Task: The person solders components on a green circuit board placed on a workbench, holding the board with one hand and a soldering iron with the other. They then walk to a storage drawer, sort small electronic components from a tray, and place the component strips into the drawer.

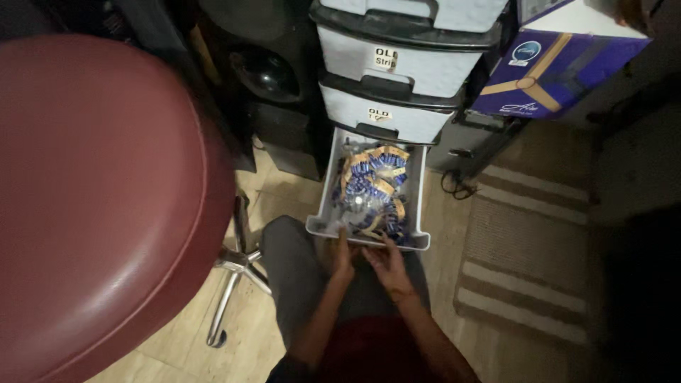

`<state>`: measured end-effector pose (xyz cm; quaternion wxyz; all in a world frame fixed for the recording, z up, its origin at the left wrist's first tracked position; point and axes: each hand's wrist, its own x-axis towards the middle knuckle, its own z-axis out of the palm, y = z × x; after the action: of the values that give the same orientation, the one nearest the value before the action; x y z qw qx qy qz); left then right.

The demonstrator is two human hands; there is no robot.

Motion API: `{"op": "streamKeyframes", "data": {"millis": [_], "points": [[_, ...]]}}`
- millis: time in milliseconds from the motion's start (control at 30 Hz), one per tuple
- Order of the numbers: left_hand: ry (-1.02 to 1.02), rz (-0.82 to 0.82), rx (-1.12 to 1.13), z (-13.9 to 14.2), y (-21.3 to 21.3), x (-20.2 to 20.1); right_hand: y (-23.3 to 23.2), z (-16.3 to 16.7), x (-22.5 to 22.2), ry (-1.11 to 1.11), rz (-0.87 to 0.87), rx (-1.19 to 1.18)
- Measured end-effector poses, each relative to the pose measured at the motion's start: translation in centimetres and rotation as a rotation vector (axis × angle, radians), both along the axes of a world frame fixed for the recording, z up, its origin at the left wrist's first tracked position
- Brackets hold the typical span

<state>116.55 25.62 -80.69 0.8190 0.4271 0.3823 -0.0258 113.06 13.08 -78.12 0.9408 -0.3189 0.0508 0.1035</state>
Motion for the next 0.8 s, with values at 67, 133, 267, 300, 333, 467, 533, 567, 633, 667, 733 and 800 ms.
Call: {"op": "streamKeyframes", "data": {"millis": [67, 133, 267, 300, 333, 467, 533, 567, 633, 667, 733, 800], "points": [[-0.137, -0.124, -0.024, 1.2, 0.1, 1.6, 1.1, 2.1, 1.6, 0.152, -0.058, 0.226], [-0.267, -0.042, -0.081, 2.7, -0.4, 3.3, 1.7, 4.7, 4.4, 0.185, -0.109, 0.390], [-0.471, -0.080, -0.269, 7.0, -0.5, 9.2, 2.0, 9.7, 10.8, 0.223, -0.205, 0.604], [-0.534, -0.059, -0.370, 8.2, -0.5, 10.1, 1.7, 10.7, 11.8, 0.034, -0.186, 0.434], [-0.490, -0.154, -0.227, 9.0, -0.3, 10.9, 1.7, 11.7, 13.1, -0.158, -0.160, 0.263], [-0.348, -0.428, 0.242, 10.1, 1.3, 10.6, 1.7, 14.7, 18.3, 0.244, -0.244, 0.475], [-0.348, -0.473, 0.354, 9.3, 2.4, 9.0, 1.2, 14.1, 18.6, 0.292, -0.161, 0.267], [-0.376, -0.478, 0.380, 8.6, 3.1, 7.6, 0.7, 13.5, 18.3, 0.240, -0.077, 0.112], [-0.353, -0.501, 0.648, 6.9, 4.8, 5.2, -0.6, 11.9, 17.2, 0.123, 0.010, -0.335], [-0.295, -0.521, 0.889, 6.1, 5.8, 3.9, -1.8, 9.9, 15.6, 0.059, 0.011, -0.626], [-0.363, -0.497, 1.196, 4.7, 7.7, 1.5, -4.8, 6.9, 11.4, -0.057, -0.104, -1.088], [-0.650, -0.405, 1.317, 3.7, 10.3, -1.5, -8.3, 4.3, 4.8, 0.198, -0.103, -1.438]]}}
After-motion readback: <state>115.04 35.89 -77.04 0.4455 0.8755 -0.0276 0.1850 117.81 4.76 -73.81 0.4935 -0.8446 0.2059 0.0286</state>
